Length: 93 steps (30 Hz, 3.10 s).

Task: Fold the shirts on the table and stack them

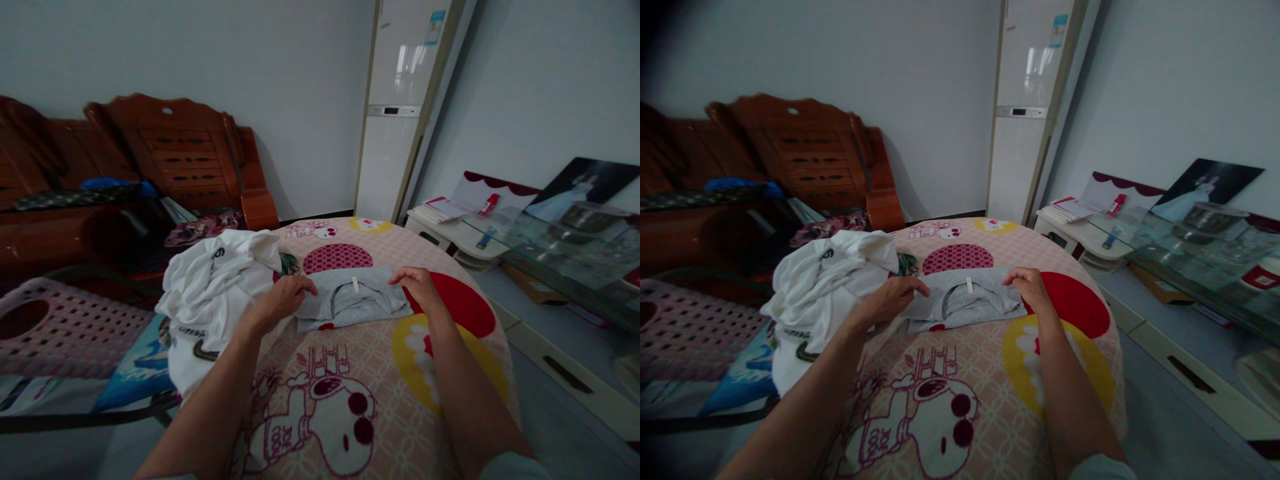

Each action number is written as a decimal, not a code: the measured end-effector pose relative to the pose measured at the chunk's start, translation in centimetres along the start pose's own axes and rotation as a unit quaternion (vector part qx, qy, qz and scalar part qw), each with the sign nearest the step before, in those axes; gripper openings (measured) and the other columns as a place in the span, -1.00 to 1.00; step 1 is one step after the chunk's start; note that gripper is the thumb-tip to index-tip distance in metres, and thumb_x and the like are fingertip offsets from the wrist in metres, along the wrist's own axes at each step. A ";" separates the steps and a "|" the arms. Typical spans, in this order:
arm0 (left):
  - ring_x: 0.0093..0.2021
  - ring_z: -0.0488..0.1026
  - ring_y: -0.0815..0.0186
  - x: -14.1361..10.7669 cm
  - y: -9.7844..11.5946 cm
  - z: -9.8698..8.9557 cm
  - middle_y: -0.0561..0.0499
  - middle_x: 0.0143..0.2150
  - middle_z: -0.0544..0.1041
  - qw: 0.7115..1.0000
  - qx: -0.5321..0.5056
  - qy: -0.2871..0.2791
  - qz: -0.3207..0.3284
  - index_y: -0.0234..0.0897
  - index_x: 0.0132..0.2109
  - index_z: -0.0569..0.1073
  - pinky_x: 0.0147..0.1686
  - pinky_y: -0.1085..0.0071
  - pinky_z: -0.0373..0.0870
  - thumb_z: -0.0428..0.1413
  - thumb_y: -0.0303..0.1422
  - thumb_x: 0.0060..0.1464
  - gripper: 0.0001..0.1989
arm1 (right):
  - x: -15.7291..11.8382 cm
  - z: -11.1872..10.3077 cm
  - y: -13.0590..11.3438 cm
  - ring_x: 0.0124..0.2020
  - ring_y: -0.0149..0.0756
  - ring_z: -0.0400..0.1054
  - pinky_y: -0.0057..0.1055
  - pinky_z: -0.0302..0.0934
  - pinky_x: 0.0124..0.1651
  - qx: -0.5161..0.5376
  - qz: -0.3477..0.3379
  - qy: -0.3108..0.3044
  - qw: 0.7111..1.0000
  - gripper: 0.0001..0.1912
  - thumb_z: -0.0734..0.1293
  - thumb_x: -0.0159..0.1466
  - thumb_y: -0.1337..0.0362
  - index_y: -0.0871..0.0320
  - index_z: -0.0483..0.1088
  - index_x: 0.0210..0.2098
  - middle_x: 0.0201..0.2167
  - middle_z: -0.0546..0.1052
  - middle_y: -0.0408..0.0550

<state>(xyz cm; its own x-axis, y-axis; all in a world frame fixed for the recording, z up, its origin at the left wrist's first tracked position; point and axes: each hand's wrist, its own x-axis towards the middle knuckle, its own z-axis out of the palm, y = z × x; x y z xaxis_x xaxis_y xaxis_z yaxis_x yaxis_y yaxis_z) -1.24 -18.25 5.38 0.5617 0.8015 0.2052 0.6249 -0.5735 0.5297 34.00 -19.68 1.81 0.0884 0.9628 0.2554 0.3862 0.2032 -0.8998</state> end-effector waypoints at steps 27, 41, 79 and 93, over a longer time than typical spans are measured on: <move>-0.33 0.47 0.32 3.5 1.3 8.6 0.02 -0.33 0.60 0.982 -0.184 0.021 -0.019 -0.29 -0.26 0.62 -0.27 0.46 0.37 0.12 -0.48 0.01 -0.81 | -0.7 2.0 0.7 -0.23 -0.15 0.50 -0.28 0.32 -0.10 -0.088 -0.049 -0.119 0.988 -0.81 0.40 0.09 0.21 0.13 0.61 -0.34 -0.30 0.64 -0.01; -0.19 0.49 0.30 3.3 1.4 8.8 0.01 -0.22 0.62 0.993 -0.084 -0.048 0.074 -0.22 -0.20 0.64 -0.11 0.44 0.35 0.00 -0.58 -0.03 -0.62 | -0.7 0.8 1.4 -0.13 -0.18 0.50 -0.27 0.30 -0.02 -0.049 -0.048 -0.125 0.990 -0.74 0.23 -0.05 0.40 0.09 0.56 -0.53 -0.21 0.65 -0.05; 0.40 0.09 0.10 3.0 3.4 10.4 -0.14 0.38 0.23 0.976 0.087 -0.054 0.194 -0.19 0.30 0.28 0.36 0.01 -0.03 -0.02 -0.29 0.29 -0.54 | -0.2 0.0 2.0 -0.57 -0.39 0.14 -0.43 -0.10 -0.47 -0.348 0.010 0.067 0.935 -0.72 0.39 0.03 0.26 0.11 0.23 -0.69 -0.69 0.29 -0.21; 0.44 -0.04 0.02 2.3 4.0 11.0 -0.13 0.43 0.13 0.960 0.155 -0.106 0.209 -0.24 0.39 0.13 0.36 0.02 -0.11 -0.05 -0.11 0.29 -0.39 | -0.6 3.3 0.9 0.23 -0.09 0.22 -0.15 0.13 0.26 -0.401 -0.191 0.060 0.894 -0.55 0.13 0.33 0.33 0.28 0.36 0.16 0.21 0.38 0.21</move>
<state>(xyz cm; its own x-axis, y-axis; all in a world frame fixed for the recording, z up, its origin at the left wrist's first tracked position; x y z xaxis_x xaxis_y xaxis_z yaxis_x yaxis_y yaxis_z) 8.55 -20.59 -1.11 0.8753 0.4576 0.1566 0.4345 -0.8862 0.1607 31.23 -19.46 -0.33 -0.1119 0.8143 0.5696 0.9391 0.2740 -0.2072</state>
